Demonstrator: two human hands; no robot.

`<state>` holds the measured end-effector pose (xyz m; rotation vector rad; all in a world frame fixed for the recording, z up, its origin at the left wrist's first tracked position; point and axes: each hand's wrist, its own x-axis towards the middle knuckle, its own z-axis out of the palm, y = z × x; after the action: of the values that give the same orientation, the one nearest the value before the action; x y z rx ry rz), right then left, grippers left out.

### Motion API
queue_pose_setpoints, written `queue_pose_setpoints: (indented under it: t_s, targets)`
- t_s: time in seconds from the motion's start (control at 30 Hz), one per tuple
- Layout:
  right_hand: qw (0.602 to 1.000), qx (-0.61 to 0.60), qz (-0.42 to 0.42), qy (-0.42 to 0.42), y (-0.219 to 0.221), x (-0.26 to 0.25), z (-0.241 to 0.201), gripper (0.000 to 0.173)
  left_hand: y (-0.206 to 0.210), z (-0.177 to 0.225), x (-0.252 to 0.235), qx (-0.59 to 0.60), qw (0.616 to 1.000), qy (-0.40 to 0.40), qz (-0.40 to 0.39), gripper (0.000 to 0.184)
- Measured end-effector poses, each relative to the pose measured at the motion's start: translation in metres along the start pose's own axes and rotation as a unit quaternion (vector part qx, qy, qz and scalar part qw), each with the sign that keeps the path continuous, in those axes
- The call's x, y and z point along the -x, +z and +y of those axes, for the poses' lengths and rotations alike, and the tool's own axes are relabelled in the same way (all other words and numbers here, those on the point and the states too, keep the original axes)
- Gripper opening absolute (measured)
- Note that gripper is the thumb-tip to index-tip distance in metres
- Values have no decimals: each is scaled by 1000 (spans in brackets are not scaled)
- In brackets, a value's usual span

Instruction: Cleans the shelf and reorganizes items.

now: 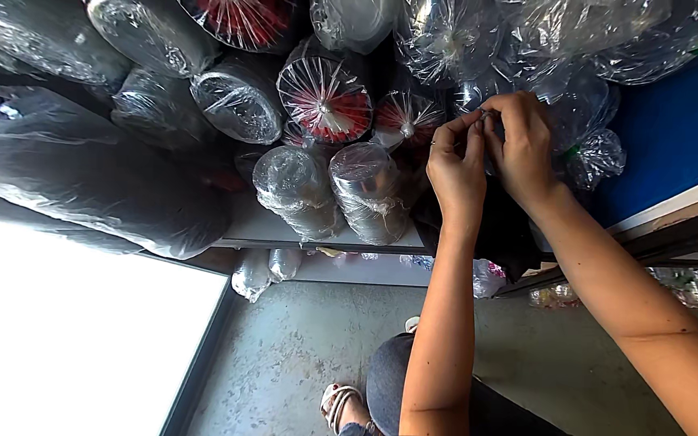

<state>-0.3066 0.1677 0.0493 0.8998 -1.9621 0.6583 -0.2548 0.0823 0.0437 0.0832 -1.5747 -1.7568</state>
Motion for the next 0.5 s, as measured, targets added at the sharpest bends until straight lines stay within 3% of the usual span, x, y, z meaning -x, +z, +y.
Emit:
queue_pose_setpoints:
  t_s: [0.23, 0.37, 0.5]
  targets:
    - [968, -190, -94, 137, -26, -9, -1, 17, -4, -8, 3, 27, 1000, 8, -9, 14]
    - [957, -209, -102, 174, -28, -12, -4, 17, -7, -14, 2, 40, 999, 10, -4, 24]
    - [954, -215, -108, 176, -26, -17, -6, 36, -6, -14, 3, 45, 999, 16, 2, 24]
